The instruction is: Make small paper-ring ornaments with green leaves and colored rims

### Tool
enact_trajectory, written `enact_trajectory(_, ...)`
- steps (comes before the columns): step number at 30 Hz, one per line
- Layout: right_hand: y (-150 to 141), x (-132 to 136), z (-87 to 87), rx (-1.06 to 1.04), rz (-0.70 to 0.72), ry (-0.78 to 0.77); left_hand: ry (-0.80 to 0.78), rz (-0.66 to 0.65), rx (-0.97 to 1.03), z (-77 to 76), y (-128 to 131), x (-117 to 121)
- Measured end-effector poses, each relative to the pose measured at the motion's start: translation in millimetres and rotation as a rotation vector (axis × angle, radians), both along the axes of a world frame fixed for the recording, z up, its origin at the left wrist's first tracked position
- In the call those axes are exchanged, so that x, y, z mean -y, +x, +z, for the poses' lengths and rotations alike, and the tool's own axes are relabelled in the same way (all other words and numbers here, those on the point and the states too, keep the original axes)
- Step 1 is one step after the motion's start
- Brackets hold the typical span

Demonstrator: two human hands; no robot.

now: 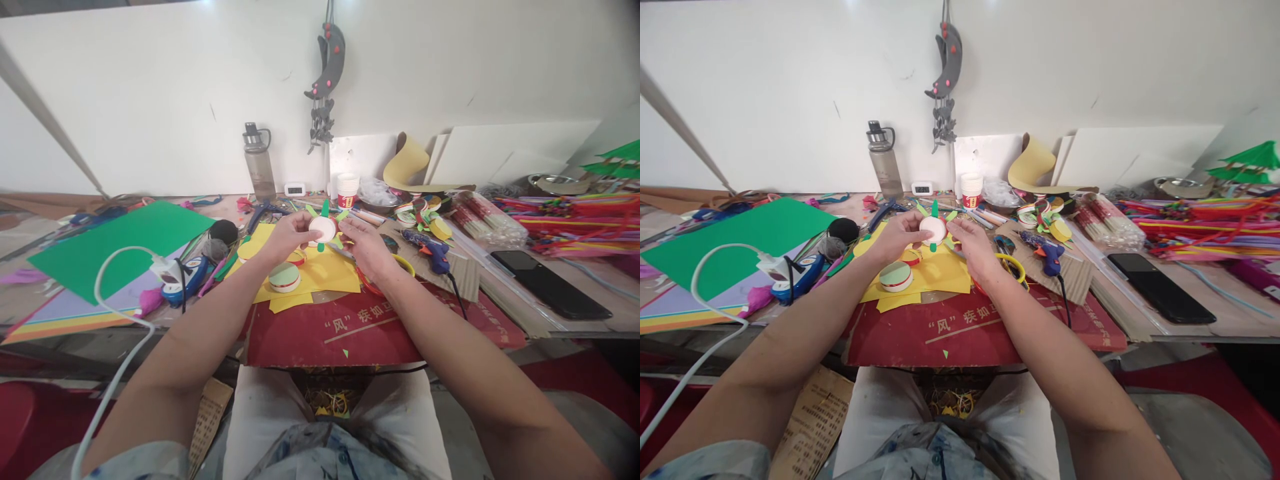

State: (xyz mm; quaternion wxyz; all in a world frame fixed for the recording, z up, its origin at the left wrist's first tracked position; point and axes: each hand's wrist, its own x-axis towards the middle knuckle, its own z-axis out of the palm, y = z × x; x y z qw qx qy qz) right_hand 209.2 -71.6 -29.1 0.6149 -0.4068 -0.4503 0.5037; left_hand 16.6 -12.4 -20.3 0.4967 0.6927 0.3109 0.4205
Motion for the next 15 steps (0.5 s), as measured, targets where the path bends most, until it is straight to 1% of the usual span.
enact_trajectory(6, 1, -2, -3.6, -0.038, -0.002, -0.008, -0.023, 0.015, 0.027, 4.6, 3, 4)
enact_trajectory(10, 3, -5, -7.4, -0.009, -0.022, 0.009, -0.05, 0.015, 0.007, 2.6, 2, 1)
enact_trajectory(15, 8, -12, -11.6, 0.05, -0.112, 0.034, -0.046, 0.024, -0.034, -1.8, 0, -5)
